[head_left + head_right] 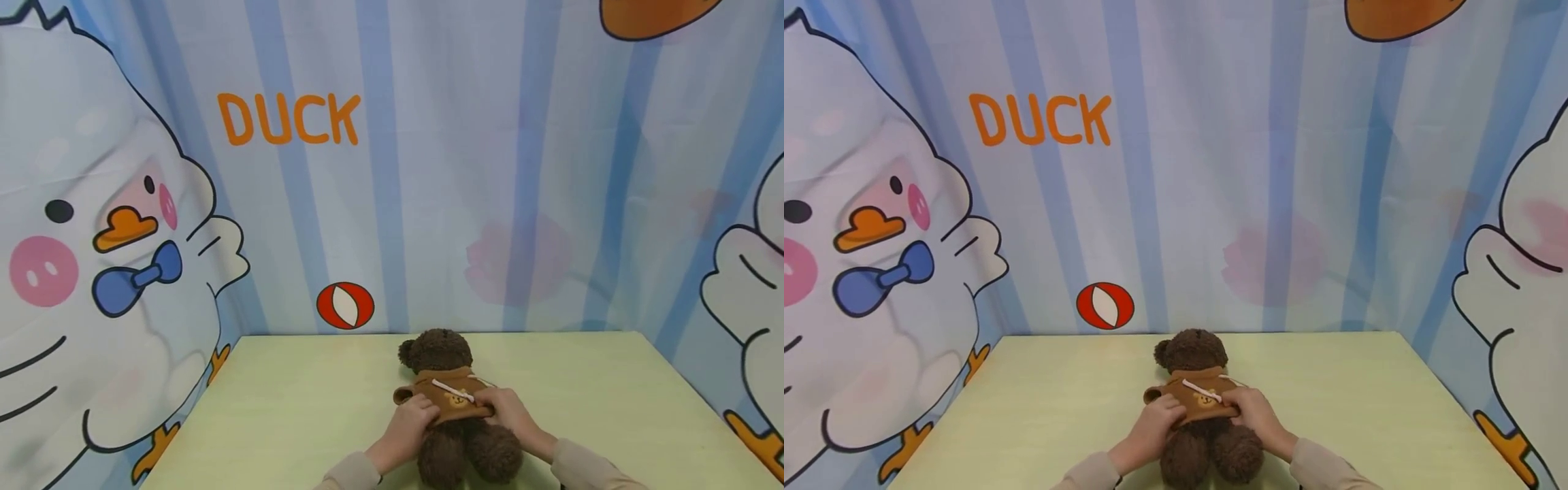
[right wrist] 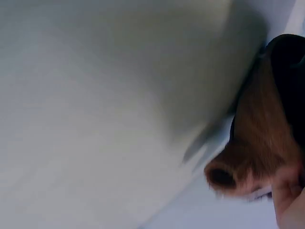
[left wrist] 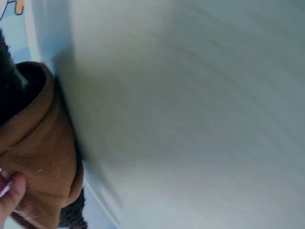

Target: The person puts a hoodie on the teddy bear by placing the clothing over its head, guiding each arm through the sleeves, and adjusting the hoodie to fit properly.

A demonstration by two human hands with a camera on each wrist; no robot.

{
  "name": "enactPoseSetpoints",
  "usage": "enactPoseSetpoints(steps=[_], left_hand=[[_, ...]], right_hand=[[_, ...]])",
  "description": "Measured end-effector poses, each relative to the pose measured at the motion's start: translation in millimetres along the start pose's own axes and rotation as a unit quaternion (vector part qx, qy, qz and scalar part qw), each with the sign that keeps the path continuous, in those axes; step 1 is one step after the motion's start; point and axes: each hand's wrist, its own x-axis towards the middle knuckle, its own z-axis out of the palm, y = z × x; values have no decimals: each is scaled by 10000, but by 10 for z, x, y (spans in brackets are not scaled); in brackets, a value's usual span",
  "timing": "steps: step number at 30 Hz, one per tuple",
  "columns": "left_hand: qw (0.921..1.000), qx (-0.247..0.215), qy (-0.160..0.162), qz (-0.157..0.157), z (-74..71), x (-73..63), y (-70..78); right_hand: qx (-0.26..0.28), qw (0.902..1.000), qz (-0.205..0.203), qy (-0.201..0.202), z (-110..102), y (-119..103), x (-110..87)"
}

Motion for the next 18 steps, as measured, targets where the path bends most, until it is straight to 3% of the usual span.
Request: enactPoseSetpoints(steps=[2,4,6,8,10,12,15,18], left_hand=[[9999,-49,-61,-127,-26,-18,-18],[9988,-281,-147,-371,-68,-44,-33],[9938,-745,-243,-793,-100,-67,-37],[9807,-1351,-292,-1380,-123,-53,-21],[9591,-1991,-108,-2007,-132,-3,6],[9302,-2419,177,-2754,-126,71,41],[8849,-2896,494,-3614,-114,163,79],[8442,-3522,216,-4035,-105,194,92]], right_hand=[[423,9989,-92,-166,-77,55,-27],[1219,9914,72,-469,-177,128,-57],[2181,9704,625,-832,-266,188,-64],[2845,9410,1485,-1071,-318,221,-40],[3110,9169,2249,-1093,-323,237,2],[3140,9006,2813,-1057,-295,255,44],[3239,8854,3120,-1179,-236,298,92],[3627,8627,3233,-1401,-186,348,126]])
